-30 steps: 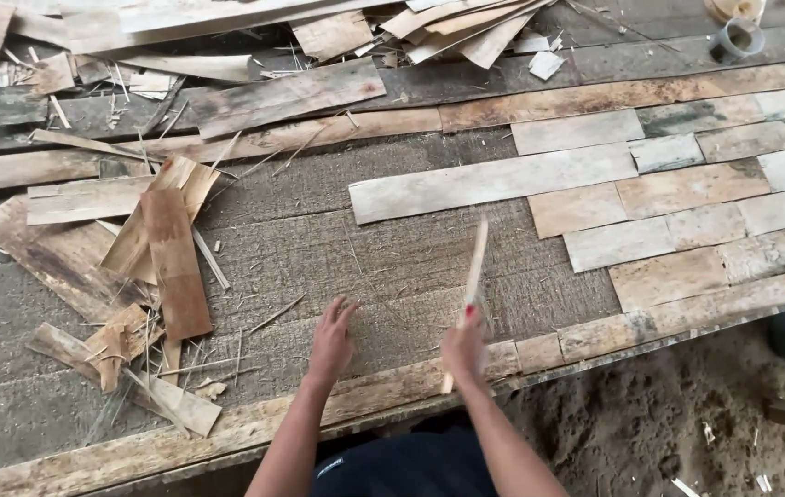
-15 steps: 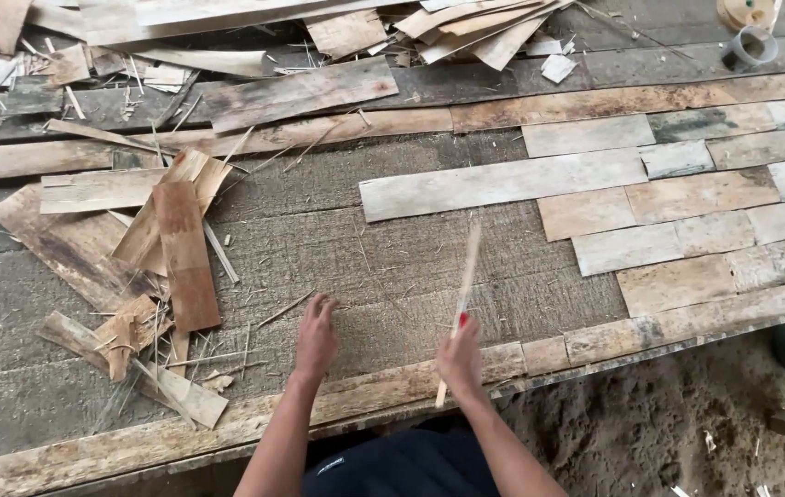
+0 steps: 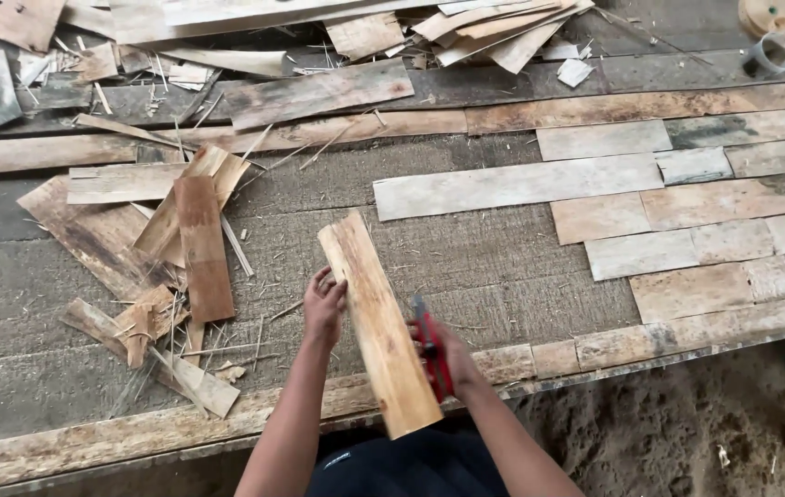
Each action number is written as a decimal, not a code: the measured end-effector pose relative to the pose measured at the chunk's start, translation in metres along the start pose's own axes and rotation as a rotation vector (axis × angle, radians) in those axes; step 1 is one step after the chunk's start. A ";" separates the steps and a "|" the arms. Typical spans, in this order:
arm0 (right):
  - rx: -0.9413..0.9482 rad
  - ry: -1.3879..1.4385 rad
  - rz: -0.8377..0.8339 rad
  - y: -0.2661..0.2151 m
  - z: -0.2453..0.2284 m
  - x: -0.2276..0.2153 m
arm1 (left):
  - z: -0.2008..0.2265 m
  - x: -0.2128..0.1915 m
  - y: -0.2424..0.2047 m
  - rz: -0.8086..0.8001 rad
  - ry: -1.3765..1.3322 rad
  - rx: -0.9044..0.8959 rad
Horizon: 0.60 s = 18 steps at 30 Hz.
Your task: The person uses a red utility knife to scrape and clean the surface of a wooden plank on a workbench. They repeatedly scrape along the length of the plank, flip it over to work on the other side, and then place it aside with other processed pieces.
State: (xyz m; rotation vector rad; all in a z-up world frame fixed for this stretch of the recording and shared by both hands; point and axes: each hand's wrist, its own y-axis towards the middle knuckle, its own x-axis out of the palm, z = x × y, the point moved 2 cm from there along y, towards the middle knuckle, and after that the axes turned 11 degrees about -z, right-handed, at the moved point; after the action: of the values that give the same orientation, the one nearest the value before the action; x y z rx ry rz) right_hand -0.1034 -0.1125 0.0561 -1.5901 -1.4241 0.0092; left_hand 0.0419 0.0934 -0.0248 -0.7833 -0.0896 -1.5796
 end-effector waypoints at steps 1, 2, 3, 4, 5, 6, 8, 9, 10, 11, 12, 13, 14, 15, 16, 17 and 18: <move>-0.001 0.001 -0.002 -0.004 -0.003 -0.003 | 0.007 0.007 -0.001 -0.001 0.002 0.002; -0.054 -0.016 0.055 -0.008 -0.008 -0.008 | 0.014 0.015 -0.002 -0.006 0.006 -0.011; -0.106 -0.032 0.116 -0.015 -0.011 -0.015 | 0.018 0.022 -0.005 -0.011 0.010 -0.027; -0.106 -0.031 0.117 -0.013 -0.010 -0.021 | 0.014 0.025 -0.003 -0.012 0.010 -0.028; -0.122 -0.100 0.106 -0.011 -0.012 -0.027 | 0.010 0.029 -0.001 -0.039 0.022 -0.018; -0.138 -0.169 0.094 -0.009 -0.014 -0.033 | 0.006 0.034 0.002 -0.066 0.035 -0.007; -0.139 -0.292 0.108 -0.014 -0.028 -0.022 | 0.008 0.056 0.001 -0.108 0.101 -0.008; -0.135 -0.414 0.122 -0.018 -0.034 -0.018 | 0.008 0.067 -0.001 -0.147 0.167 -0.012; -0.135 -0.414 0.124 -0.017 -0.037 -0.018 | -0.002 0.071 0.003 -0.148 0.166 -0.013; -0.157 -0.548 0.100 -0.014 -0.042 -0.017 | -0.012 0.077 0.008 -0.172 0.176 -0.015; -0.177 -0.681 0.075 -0.012 -0.046 -0.016 | -0.021 0.082 0.012 -0.196 0.187 -0.017; -0.180 -0.683 0.073 -0.020 -0.058 -0.001 | -0.012 0.093 0.008 -0.196 0.187 -0.014; -0.186 -0.717 0.111 -0.029 -0.069 0.014 | -0.003 0.103 0.003 -0.171 0.155 -0.044; -0.191 -0.752 0.145 -0.037 -0.082 0.029 | 0.007 0.113 0.000 -0.143 0.123 -0.072; -0.193 -0.754 0.139 -0.042 -0.087 0.031 | 0.008 0.116 0.002 -0.140 0.122 -0.066; -0.182 -0.774 0.120 -0.046 -0.092 0.034 | 0.011 0.117 0.005 -0.133 0.124 -0.054; -0.171 -0.793 0.100 -0.050 -0.096 0.036 | 0.014 0.118 0.007 -0.126 0.126 -0.041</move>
State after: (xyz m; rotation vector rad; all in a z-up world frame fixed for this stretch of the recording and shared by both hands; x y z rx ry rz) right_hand -0.0750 -0.1525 0.1593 -1.8990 -1.9706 0.6562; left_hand 0.0593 -0.0017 0.0444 -0.7198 -0.0147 -1.7515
